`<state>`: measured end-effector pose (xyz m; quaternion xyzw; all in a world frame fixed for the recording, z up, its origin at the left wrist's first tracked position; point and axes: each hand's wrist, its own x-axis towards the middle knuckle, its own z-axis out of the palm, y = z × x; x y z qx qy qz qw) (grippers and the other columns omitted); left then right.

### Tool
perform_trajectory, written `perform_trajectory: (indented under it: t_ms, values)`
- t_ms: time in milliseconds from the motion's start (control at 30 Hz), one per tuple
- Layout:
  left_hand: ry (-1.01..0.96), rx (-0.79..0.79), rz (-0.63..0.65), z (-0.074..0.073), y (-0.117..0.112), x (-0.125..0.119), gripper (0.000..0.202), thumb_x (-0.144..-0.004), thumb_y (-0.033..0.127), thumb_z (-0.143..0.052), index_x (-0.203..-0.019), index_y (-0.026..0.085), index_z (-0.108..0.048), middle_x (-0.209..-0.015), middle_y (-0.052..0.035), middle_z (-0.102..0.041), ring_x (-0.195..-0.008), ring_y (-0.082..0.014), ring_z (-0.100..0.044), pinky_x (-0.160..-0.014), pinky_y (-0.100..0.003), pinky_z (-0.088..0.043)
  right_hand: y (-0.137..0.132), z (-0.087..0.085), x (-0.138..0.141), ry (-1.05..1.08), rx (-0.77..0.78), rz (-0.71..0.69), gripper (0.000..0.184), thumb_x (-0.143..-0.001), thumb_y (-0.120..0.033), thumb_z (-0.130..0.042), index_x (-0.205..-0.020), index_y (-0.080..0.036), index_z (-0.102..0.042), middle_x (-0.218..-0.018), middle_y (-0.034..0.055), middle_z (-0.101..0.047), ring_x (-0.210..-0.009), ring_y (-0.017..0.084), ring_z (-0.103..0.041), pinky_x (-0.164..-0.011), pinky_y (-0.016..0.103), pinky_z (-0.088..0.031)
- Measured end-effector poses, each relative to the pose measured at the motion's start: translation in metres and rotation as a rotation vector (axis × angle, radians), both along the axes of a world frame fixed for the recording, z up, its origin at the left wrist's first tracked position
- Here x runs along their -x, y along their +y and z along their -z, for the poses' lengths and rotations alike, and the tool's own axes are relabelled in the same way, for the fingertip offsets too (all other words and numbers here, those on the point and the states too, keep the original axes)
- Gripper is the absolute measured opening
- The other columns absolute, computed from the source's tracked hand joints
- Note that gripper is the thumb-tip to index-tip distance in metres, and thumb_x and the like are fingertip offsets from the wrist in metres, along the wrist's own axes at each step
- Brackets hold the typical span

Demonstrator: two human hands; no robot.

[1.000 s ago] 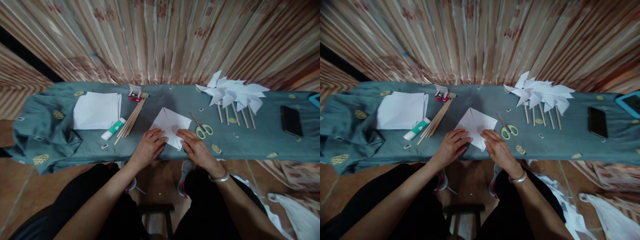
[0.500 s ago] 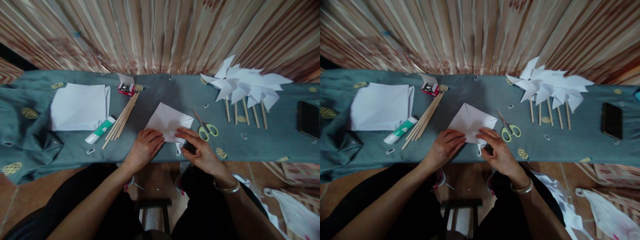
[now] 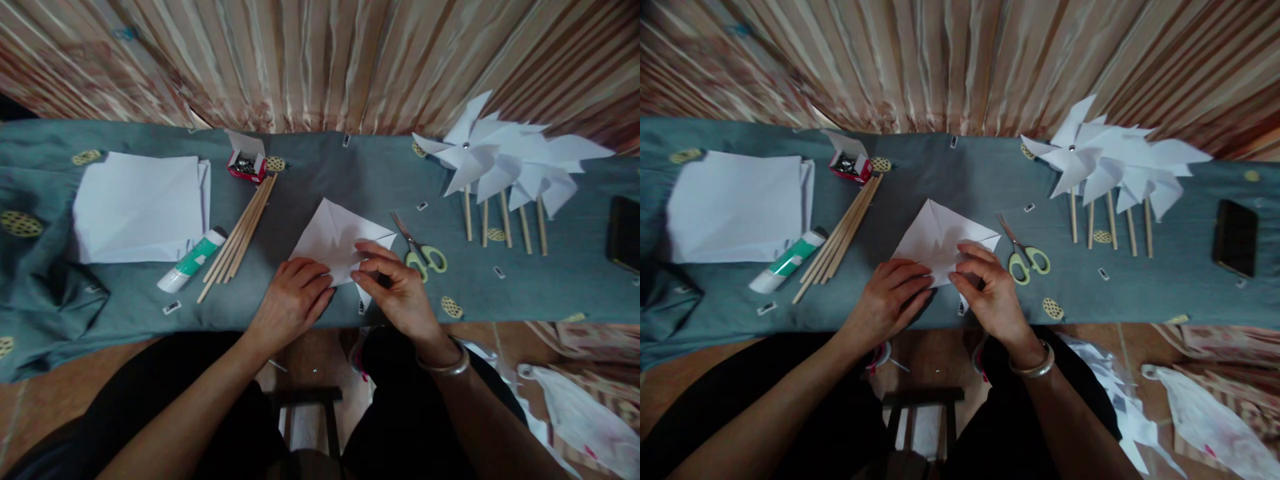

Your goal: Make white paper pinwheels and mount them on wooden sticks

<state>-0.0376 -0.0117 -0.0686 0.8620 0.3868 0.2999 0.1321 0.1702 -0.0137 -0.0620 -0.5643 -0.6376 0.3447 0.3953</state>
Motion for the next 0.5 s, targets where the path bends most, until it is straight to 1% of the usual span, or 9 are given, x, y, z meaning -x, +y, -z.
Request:
perform_trajectory:
  t_ms: [133, 200, 267, 500]
  values:
    - [-0.026, 0.026, 0.002, -0.002, -0.002, -0.002, 0.025, -0.092, 0.021, -0.059, -0.115, 0.011, -0.062, -0.102, -0.0093, -0.072, -0.096, -0.0223, -0.062, -0.086, -0.040, -0.054, 0.003, -0.002, 0.008, -0.154, -0.058, 0.044, 0.004, -0.083, -0.023, -0.069, -0.079, -0.024, -0.069, -0.125, 0.0069, -0.067, -0.121, 0.025, -0.060, -0.107, 0.050, -0.046]
    - [-0.032, 0.029, 0.016, -0.003, -0.003, -0.003, 0.026, -0.093, 0.017, -0.057, -0.118, 0.013, -0.061, -0.102, -0.0084, -0.072, -0.095, -0.0213, -0.061, -0.086, -0.039, -0.055, 0.004, -0.002, 0.010, -0.213, -0.088, 0.059, 0.005, -0.084, -0.024, -0.068, -0.078, -0.025, -0.069, -0.127, 0.0062, -0.066, -0.122, 0.026, -0.059, -0.107, 0.051, -0.046]
    - [-0.035, 0.022, 0.025, -0.002, -0.003, -0.003, 0.023, -0.092, 0.015, -0.057, -0.115, 0.014, -0.062, -0.102, -0.0078, -0.071, -0.095, -0.0209, -0.061, -0.085, -0.039, -0.055, 0.004, -0.002, 0.012, -0.260, -0.104, 0.070, 0.006, -0.084, -0.026, -0.067, -0.078, -0.026, -0.069, -0.127, 0.0050, -0.065, -0.123, 0.027, -0.057, -0.106, 0.052, -0.047]
    - [-0.035, 0.013, 0.030, -0.001, -0.004, -0.005, 0.020, -0.089, 0.012, -0.061, -0.109, 0.011, -0.064, -0.099, -0.0092, -0.070, -0.094, -0.0222, -0.060, -0.082, -0.039, -0.055, 0.004, -0.001, 0.014, -0.322, -0.102, 0.066, 0.007, -0.084, -0.026, -0.068, -0.077, -0.026, -0.069, -0.128, 0.0027, -0.064, -0.125, 0.028, -0.055, -0.108, 0.053, -0.045]
